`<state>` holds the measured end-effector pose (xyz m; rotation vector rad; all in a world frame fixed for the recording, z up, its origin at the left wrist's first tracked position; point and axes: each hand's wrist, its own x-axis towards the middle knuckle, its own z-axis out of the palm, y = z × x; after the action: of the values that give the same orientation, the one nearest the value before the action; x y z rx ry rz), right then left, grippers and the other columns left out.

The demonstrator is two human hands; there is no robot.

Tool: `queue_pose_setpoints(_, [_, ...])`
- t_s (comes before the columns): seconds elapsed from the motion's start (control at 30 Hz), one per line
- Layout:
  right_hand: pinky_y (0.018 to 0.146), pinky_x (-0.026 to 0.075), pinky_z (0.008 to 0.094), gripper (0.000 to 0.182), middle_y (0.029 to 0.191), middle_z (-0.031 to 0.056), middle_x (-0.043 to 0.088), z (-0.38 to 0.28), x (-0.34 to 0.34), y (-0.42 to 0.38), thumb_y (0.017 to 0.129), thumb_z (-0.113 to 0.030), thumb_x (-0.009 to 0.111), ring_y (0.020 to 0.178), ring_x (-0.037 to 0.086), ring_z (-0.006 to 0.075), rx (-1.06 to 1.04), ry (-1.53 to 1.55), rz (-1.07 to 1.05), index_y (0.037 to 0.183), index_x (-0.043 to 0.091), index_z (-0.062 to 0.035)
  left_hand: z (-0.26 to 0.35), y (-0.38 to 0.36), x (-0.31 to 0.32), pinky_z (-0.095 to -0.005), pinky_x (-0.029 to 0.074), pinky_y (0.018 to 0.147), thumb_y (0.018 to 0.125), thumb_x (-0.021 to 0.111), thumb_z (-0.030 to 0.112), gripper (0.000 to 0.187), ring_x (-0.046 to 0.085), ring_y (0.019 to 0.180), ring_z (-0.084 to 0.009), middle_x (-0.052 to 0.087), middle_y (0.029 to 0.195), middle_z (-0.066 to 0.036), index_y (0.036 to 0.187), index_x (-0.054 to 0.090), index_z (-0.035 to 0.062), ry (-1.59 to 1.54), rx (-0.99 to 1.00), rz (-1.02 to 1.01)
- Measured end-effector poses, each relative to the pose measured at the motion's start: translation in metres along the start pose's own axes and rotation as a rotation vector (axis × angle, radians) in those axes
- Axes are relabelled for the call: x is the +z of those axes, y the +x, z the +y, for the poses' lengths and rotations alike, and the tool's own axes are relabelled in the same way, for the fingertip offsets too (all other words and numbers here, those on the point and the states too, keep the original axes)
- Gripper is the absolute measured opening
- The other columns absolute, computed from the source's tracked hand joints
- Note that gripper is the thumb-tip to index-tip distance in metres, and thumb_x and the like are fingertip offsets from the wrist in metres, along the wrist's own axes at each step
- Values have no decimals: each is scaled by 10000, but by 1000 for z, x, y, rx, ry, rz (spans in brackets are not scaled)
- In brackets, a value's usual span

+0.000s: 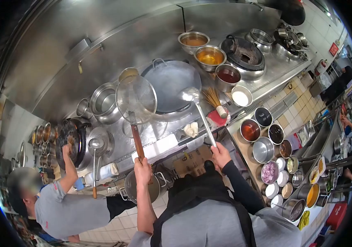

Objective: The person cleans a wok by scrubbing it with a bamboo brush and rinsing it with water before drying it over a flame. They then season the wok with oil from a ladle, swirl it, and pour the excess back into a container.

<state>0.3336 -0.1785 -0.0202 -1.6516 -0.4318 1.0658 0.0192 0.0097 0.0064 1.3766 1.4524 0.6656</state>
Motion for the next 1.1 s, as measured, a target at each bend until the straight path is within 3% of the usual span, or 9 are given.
queue_pose_setpoints(0.03, [336,348,284,313,642,-10,457,-3,-6,1,1065,-325,546,400,395,96,21,108,-33,1316,573,-141,4,-2,0,-316,412,390,1052,526,191,178,510,456,-140,533,642,-46,1015,457,31,-8,-7,5])
queue_pose_setpoints(0.13, [344,341,283,311,637,-2,436,-10,-17,-1,1076,-336,523,404,370,87,89,279,16,1317,559,-142,12,-3,-4,-310,406,389,1054,524,188,171,509,459,-133,532,643,-42,1027,460,32,-32,-24,1])
queue_pose_setpoints(0.4, [364,334,274,368,651,-10,415,-5,-47,-1,1094,-370,478,426,359,87,357,477,-256,1404,512,-174,25,-2,15,-277,395,382,1066,509,190,156,476,465,-110,511,657,-30,1035,438,54,-81,-48,32])
queue_pose_setpoints(0.53, [390,348,269,371,669,-17,413,-4,-62,9,1084,-403,493,440,365,79,284,276,-231,1392,528,-200,33,0,32,-288,394,386,1065,509,184,159,492,474,-115,514,654,-28,1030,432,49,-73,-46,38])
queue_pose_setpoints(0.8, [368,278,258,333,646,-28,410,-11,-106,44,1076,-408,511,416,325,67,353,198,-203,1319,585,-192,51,5,71,-284,399,401,1070,518,190,170,495,493,-112,520,663,-30,1057,452,34,-32,-66,83])
queue_pose_setpoints(0.97, [359,296,258,375,641,-35,431,-31,-140,41,1032,-197,615,405,336,58,268,285,-220,1394,524,-165,59,11,86,-286,390,383,1071,513,189,170,482,458,-112,517,638,-26,1040,450,34,-45,-59,172])
queue_pose_setpoints(1.1, [363,321,255,540,598,-44,366,-82,-154,54,1003,-72,592,402,337,64,166,270,-314,1508,422,-154,59,15,87,-282,383,371,1072,506,181,163,471,444,-114,507,627,-26,1012,427,51,-136,-36,275])
